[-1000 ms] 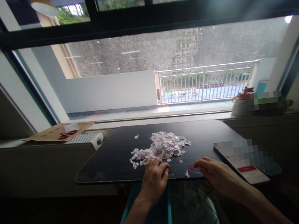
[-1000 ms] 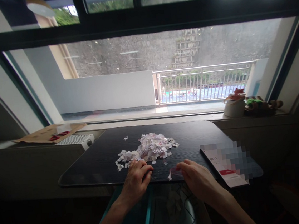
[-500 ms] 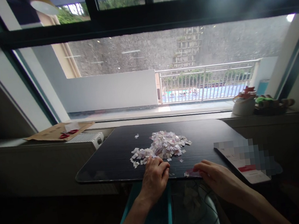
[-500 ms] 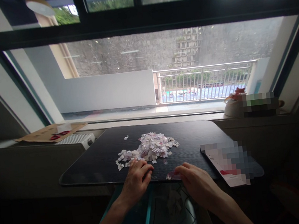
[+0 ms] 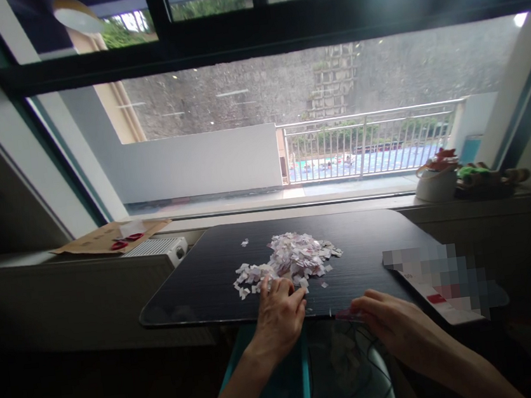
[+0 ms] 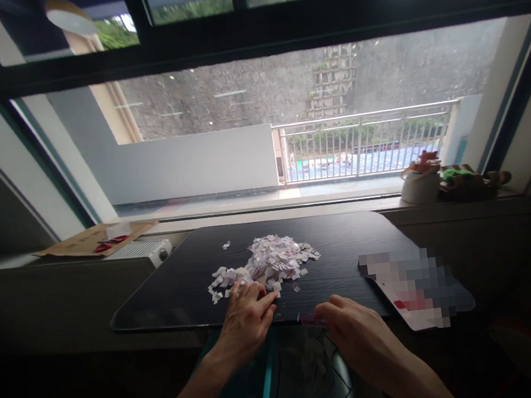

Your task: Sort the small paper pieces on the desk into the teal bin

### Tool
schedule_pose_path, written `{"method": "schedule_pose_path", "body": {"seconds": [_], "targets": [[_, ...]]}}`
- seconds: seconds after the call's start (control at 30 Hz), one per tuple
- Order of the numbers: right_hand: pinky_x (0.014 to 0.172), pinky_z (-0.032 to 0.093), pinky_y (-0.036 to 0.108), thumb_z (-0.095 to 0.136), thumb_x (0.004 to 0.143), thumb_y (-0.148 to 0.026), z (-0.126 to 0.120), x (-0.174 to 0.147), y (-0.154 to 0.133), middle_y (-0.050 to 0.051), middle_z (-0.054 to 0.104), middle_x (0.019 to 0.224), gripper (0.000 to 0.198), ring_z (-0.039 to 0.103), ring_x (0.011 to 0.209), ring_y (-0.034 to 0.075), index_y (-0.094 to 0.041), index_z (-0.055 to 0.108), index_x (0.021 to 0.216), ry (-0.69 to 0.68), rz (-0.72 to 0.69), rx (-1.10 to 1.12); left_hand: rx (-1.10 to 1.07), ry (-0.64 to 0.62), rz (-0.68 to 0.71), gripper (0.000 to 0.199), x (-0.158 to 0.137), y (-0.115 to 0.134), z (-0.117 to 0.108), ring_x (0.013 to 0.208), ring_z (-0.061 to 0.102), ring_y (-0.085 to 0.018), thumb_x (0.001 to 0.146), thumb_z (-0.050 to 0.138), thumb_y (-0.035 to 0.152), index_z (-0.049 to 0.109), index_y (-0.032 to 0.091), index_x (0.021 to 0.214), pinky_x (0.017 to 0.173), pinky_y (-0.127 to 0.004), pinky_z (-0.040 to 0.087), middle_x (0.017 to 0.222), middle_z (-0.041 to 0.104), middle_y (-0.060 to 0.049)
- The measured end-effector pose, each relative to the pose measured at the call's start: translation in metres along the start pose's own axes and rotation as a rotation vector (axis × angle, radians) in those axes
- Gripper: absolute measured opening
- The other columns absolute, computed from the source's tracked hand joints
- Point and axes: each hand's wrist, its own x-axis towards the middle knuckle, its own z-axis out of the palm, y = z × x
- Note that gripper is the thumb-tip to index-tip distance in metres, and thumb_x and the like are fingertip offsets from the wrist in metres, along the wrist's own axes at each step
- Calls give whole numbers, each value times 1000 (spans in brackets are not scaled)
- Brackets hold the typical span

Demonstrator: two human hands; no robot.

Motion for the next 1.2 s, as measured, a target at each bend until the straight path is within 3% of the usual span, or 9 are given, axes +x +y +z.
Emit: {"method": "schedule_pose_path", "body": {"seconds": [0.33,0.6,0.77,1.2], "targets": [[71,45,26,37,90,-18,-6,18,3,4,66,95,32,62,81,17,-25,63,108,109,-2,-65,-68,-20,17,14,-2,1,-13,96,53,-22,84,53,18,66,23,89,105,-55,24,91,59,-4],[73,41,25,37,90,-17,4,49,13,5,67,104,33,64,91,18,-24,63,109,99,146,-235,-30,-55,98,30,28,13,4,107,48,-25,85,51,17,62,27,111,108,-56,18,105,57,-6],[73,40,25,37,90,-18,7,44,16,5,66,108,33,63,93,18,-23,61,112,93,187,-200,14,-112,101,25,34,12,4,106,49,-25,86,50,19,65,26,104,108,-58,17,102,58,-6],[74,40,25,38,89,-16,5,51,4,5,67,103,31,64,90,18,-23,63,106,50,87,-166,4,-47,83,23,22,2,-6,107,50,-24,85,51,18,65,24,103,107,-57,20,103,57,-5]]}}
